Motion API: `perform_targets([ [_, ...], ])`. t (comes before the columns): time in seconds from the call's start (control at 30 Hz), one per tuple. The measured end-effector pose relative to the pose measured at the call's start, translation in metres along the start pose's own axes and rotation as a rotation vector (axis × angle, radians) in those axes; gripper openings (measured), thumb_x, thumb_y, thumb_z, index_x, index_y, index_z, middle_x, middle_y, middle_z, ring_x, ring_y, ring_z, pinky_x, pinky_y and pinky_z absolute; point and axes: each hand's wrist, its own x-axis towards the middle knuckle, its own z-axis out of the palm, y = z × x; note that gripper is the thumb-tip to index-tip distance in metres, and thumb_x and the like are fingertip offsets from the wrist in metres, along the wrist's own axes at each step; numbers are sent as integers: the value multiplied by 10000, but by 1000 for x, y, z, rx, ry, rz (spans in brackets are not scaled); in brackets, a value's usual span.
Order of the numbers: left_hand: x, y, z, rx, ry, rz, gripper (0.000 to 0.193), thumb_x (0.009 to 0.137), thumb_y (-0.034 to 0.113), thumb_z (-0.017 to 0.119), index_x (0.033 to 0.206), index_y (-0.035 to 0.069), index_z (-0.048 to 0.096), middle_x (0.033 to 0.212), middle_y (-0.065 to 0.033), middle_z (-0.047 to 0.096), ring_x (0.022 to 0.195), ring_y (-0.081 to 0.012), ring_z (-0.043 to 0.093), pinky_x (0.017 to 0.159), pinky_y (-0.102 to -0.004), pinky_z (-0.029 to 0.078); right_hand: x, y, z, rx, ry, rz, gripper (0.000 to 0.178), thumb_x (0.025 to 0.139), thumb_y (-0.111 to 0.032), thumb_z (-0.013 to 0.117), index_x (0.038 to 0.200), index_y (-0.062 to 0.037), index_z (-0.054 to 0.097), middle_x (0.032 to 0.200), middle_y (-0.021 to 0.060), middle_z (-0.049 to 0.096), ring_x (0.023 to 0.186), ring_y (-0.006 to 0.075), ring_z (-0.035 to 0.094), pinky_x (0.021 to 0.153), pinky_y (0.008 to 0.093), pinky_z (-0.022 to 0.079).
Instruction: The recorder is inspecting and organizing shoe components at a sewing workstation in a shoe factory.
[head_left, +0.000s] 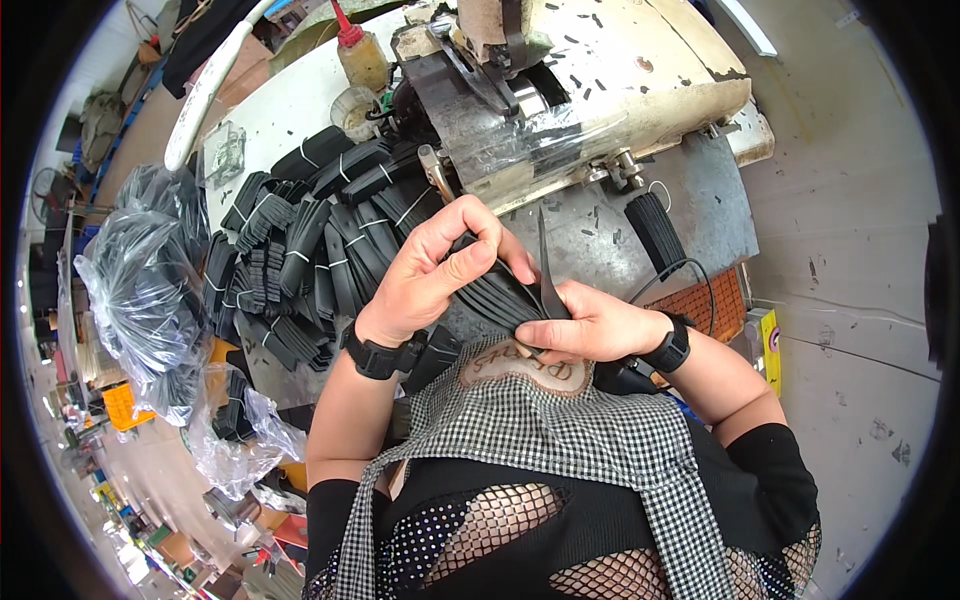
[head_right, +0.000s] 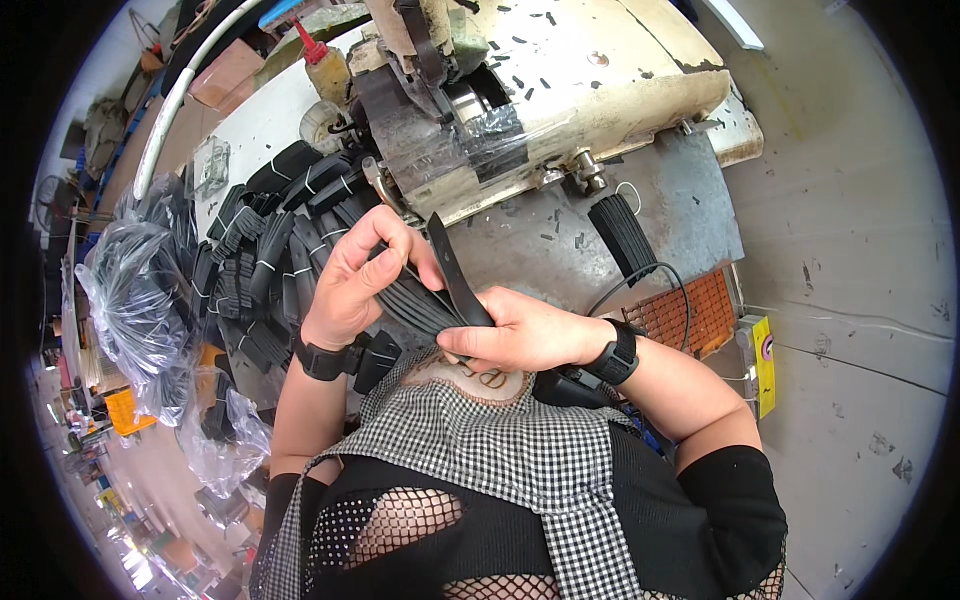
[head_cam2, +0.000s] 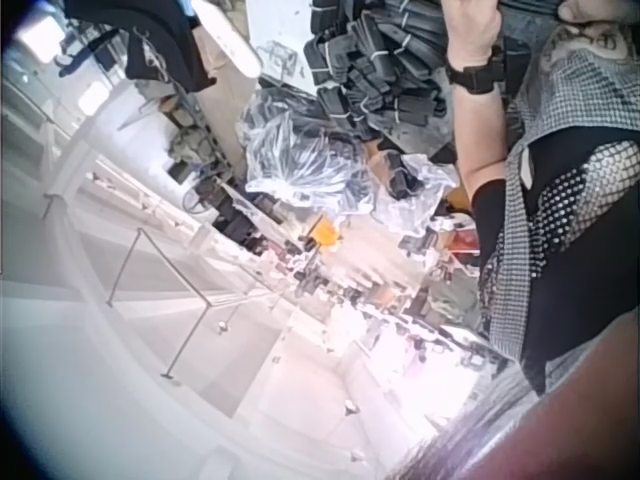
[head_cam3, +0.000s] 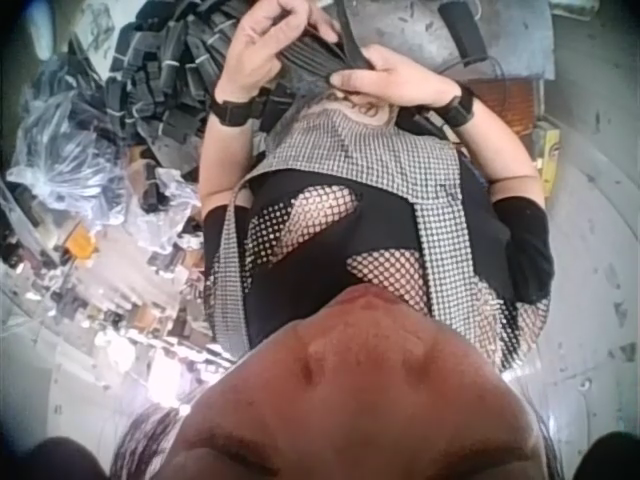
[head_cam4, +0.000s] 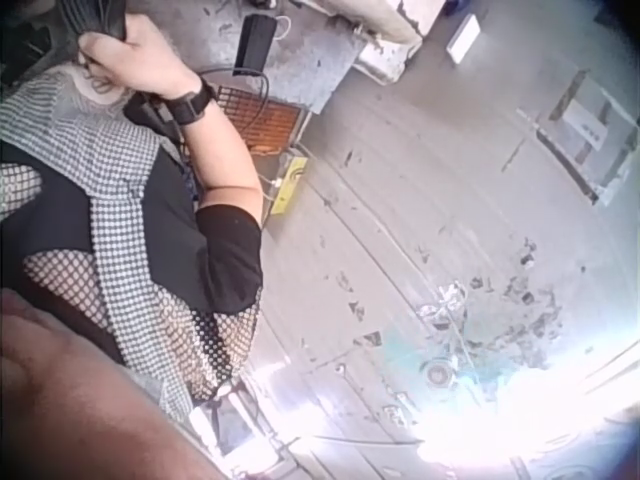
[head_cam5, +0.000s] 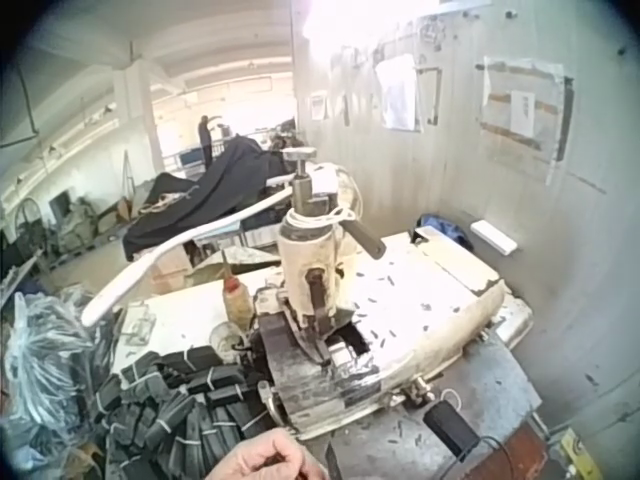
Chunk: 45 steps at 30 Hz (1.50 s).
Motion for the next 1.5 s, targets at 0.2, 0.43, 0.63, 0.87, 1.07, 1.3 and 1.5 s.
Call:
perform_targets([
  [0.2,-2,-5,3,53,109,3,318,853,176,686,1063,50,483,930,-68,641,905,-155,607,862,-299,457,0,6,-1,92,65,-12,270,946,-291,538,829,-51,580,636,-53,491,533,23,416,469,185,337],
  [0.43,-8,-4,9,-182,363,-213,565,762,24,743,1248,-12,457,1153,-69,562,1006,-129,576,894,-256,491,-3,4,-1,119,144,-4,286,957,-325,518,853,-64,572,607,-51,470,491,20,382,435,179,307],
  [0.63,-8,-7,16,43,355,-64,526,791,17,714,1249,-25,458,1136,-74,566,1012,-125,577,872,-261,503,-2,4,-1,46,150,-7,277,960,-306,508,826,-68,555,607,-57,454,490,20,370,437,184,293],
  [0.87,-9,-9,17,-9,362,-88,538,804,6,693,1277,-25,440,1142,-80,574,1012,-123,581,877,-260,495,-4,1,-3,185,107,12,282,957,-300,508,793,-72,532,608,-56,441,473,28,338,417,193,258],
  [1.07,-10,-8,17,-5,358,-109,558,803,5,694,1289,-40,424,1138,-93,590,1005,-128,592,872,-265,502,-4,3,-4,232,84,21,278,953,-305,518,800,-74,537,599,-56,429,465,28,317,410,194,233],
  [1.3,-9,-8,18,-16,356,-134,568,788,0,706,1282,-48,429,1123,-92,598,1001,-134,596,877,-274,502,-3,3,-4,229,95,25,275,952,-308,521,808,-74,540,592,-57,423,460,29,310,408,196,227],
  [1.5,-10,-9,16,-41,333,-142,565,788,-1,703,1277,-58,425,1113,-96,602,992,-132,600,874,-274,504,-4,6,-7,290,45,21,263,948,-294,521,803,-76,541,584,-61,417,456,28,305,405,193,217],
])
